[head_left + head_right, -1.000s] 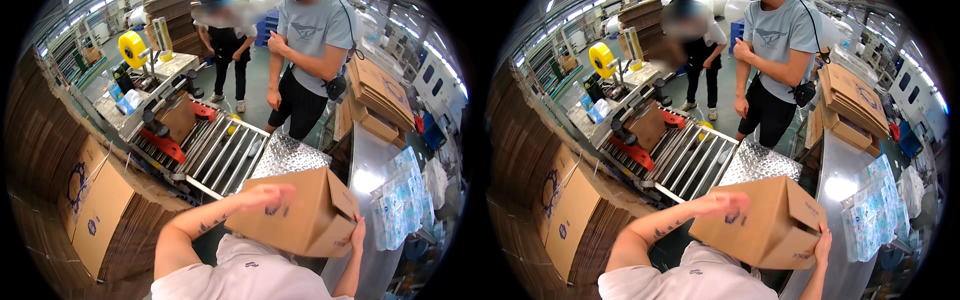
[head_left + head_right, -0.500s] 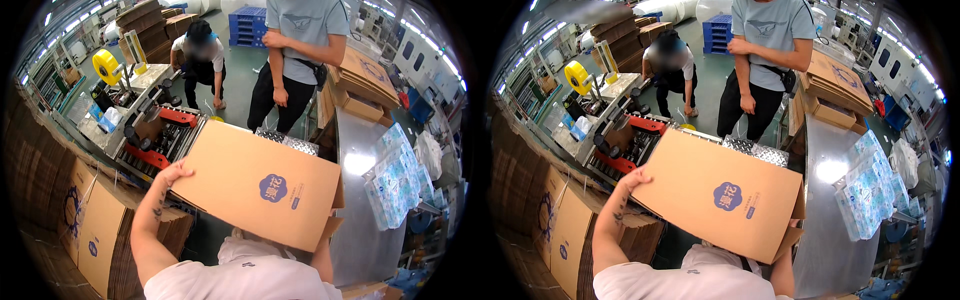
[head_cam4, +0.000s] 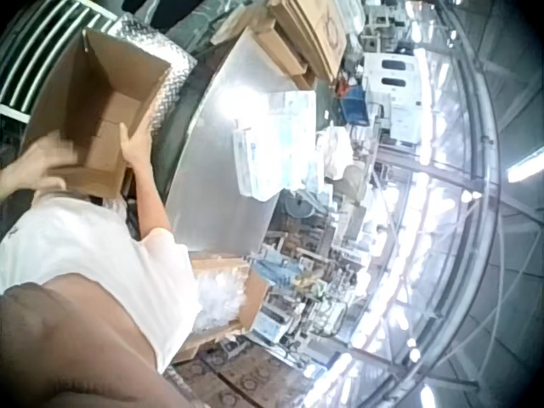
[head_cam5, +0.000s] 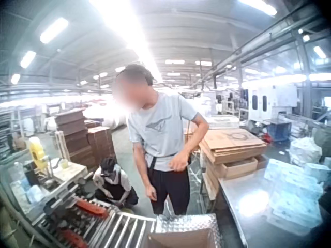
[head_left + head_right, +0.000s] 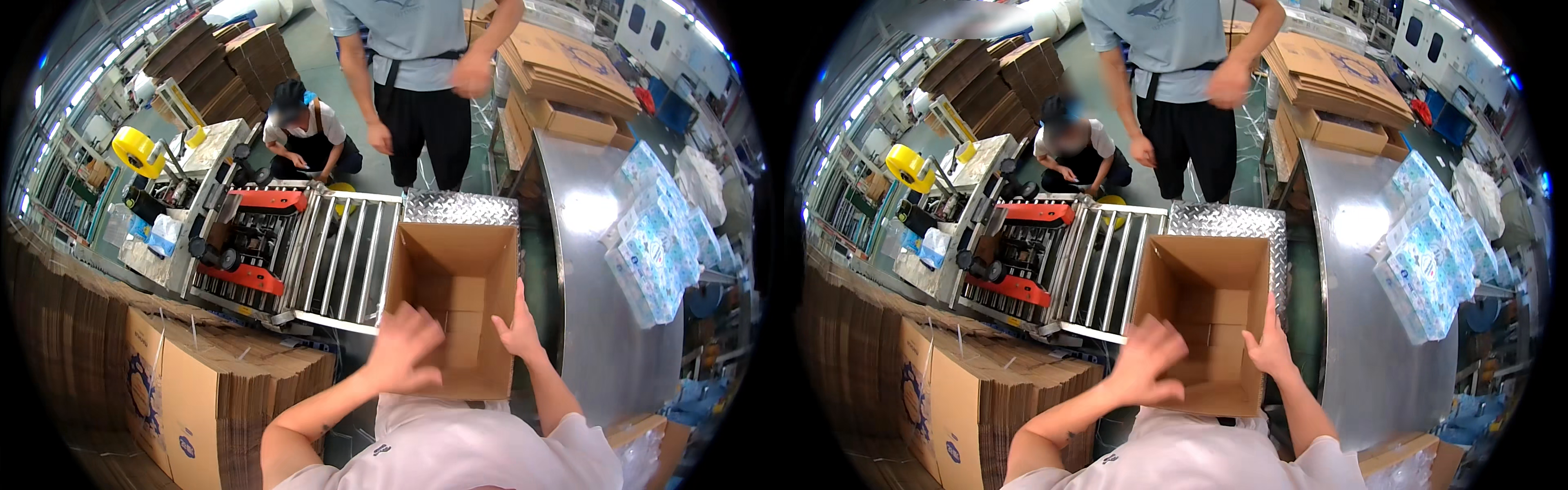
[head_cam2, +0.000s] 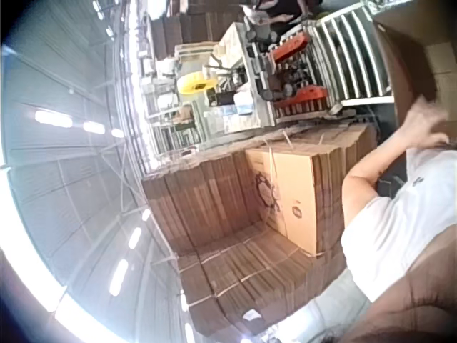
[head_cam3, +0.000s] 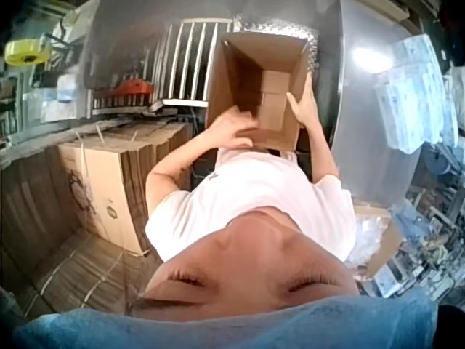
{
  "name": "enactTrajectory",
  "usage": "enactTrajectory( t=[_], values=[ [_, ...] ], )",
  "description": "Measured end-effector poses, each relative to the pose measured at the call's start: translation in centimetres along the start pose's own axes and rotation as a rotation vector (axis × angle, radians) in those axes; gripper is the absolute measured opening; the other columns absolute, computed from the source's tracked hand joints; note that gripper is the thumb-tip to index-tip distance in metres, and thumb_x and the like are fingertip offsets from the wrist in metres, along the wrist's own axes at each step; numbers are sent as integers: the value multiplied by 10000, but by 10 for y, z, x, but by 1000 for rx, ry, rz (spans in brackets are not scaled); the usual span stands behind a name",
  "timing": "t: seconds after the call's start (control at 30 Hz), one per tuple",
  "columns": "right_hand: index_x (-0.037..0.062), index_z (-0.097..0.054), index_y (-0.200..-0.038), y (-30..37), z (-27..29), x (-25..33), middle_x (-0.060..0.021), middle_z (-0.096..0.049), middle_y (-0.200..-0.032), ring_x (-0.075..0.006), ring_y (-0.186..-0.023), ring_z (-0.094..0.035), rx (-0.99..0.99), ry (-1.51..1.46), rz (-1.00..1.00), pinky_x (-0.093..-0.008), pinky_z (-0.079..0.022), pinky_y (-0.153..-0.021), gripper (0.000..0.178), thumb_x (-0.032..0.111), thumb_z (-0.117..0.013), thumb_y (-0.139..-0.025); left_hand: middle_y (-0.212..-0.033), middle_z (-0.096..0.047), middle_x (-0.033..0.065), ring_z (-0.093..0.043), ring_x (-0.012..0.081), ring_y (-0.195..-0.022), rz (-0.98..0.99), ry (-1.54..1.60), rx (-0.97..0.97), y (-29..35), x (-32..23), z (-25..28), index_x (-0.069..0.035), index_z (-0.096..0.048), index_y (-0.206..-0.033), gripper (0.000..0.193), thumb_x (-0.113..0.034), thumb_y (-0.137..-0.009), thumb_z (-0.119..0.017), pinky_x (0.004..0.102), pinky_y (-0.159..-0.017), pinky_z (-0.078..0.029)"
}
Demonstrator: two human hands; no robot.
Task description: The person packs packages of tissues into cardboard boxes on a metal table. They place the tissue packs into the boxes, fold the flaps, and seal them using a tape dispenser. Other workers are visible in the background performing similar tasks.
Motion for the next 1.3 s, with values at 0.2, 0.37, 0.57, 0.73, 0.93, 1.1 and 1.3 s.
enactTrajectory(
  t=[0.2,0.37,0.57,0.73,0.93,1.1,1.3],
  values=[
    [85,-449,-1320,-9,78,-109,-208,-439,-1278,-361,-1180,-425,-77,440,184,-431,-309,-1026,511,94,-581,-826,-1096,-542,336,-567,448,-967,698,511,246,35,78,-78,37,-246,-1382,672,-249,-860,-559,415,-860,-458],
    [-78,-324,-1327,2,-30,-164,-291,-374,-1308,-413,-1236,-334,70,732,-344,-478,-258,-1051,949,603,-602,-727,-1136,-587,236,-553,350,-1105,769,659,117,52,92,-69,15,-427,-1280,461,-137,-865,-560,360,-916,-434],
    [-59,-412,-1299,-4,-50,-176,-309,-532,-1176,-374,-1118,-531,536,-154,-527,-378,-443,-933,812,403,-671,-684,-1225,-544,161,-530,217,-1129,711,920,205,44,98,-83,36,-392,-1299,431,-101,-912,-524,312,-929,-433],
    [3,-662,-982,-16,11,-169,-210,-647,-971,-337,-939,-618,482,447,-442,-397,-502,-814,447,391,-634,-762,-1178,-551,238,-537,313,-1102,665,714,361,-16,69,-109,20,-345,-1329,528,-203,-894,-546,363,-938,-421],
    [88,-665,-842,-45,142,-172,-145,-644,-863,-361,-796,-604,-124,497,-60,-459,-496,-703,241,287,-529,-838,-1137,-583,239,-554,377,-1080,517,676,233,-74,19,-110,5,-411,-1283,451,-113,-863,-528,389,-896,-445],
    [43,-605,-936,-97,342,-270,-139,-602,-933,-321,-886,-565,-944,671,59,-436,-441,-772,171,148,-551,-813,-1097,-608,209,-593,295,-1036,672,625,268,-71,28,-124,51,-439,-1231,416,-79,-855,-560,334,-868,-449],
    [43,-578,-1091,-159,460,-369,-170,-519,-1197,-317,-1130,-478,-998,915,-289,-483,-364,-936,310,243,-546,-856,-1210,-534,161,-532,273,-1028,735,563,248,-63,40,-134,-1,-389,-1310,524,-223,-888,-605,352,-877,-451]
  ],
)
Point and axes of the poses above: each hand's wrist, its own y-axis away from the middle knuckle, its own z-axis out of the back of the hand, x = y × z, the point moved 3 cm from there along -y, towards the middle knuckle
